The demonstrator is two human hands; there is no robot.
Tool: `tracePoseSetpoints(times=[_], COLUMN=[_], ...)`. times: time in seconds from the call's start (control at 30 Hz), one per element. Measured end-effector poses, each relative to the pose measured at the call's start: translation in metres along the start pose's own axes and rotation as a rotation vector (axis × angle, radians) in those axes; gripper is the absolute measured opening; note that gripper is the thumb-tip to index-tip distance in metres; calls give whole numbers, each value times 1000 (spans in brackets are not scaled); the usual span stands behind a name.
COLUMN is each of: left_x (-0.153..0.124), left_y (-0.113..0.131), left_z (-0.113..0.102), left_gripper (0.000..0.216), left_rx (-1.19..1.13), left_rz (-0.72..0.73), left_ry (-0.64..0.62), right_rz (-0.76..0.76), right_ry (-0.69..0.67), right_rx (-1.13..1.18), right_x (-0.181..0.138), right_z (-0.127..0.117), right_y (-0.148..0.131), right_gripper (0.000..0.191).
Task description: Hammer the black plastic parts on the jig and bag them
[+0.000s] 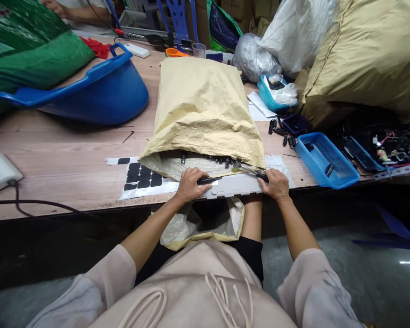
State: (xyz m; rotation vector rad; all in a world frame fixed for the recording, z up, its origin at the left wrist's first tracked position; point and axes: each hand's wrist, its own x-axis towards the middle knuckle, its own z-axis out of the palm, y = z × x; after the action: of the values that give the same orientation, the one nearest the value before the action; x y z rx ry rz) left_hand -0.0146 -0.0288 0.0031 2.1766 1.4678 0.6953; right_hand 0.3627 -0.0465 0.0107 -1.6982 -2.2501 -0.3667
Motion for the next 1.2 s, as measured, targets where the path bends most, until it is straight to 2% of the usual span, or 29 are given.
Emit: tracePoseSetpoints(times=[0.13,0.2,0.3,0.33,0.4,0.5,0.7,0.97,1.2], left_x=[3,3,3,3,3,4,5,5,5], left_y=[1,2,4,4,4,4,4,6,6], left_z=[-3,-3,-3,-3,-3,-2,-1,-2,-3], left_gripper=[18,16,14,14,13,12,11,12,11], left_rx=[-29,-40,-51,-55,-64,-79,-99,-109,-109], left_rz=[-10,-20,-24,-26,-30,-30,-42,-60,-59], left_ry=[1,1,-7,-9,-11,-20,-22,-18,-18], right_rz=[191,282,408,441,416,441,523,464,434], right_ry=[126,198,276,250,71,-60,-116,-128,-114], right_rx=[58,141,397,505,674,791,885,818,864], right_x=[-10,-20,-40,-46,-59,-69,-60,-53,-51], right_z=[-1,-3,-6,-7,-7,-8,-17,-12,-17], right_y=[-26,-55,-110,-128,-159,-186,-198,-203,-211], right_gripper=[25,25,23,22,21,24,36,35,35])
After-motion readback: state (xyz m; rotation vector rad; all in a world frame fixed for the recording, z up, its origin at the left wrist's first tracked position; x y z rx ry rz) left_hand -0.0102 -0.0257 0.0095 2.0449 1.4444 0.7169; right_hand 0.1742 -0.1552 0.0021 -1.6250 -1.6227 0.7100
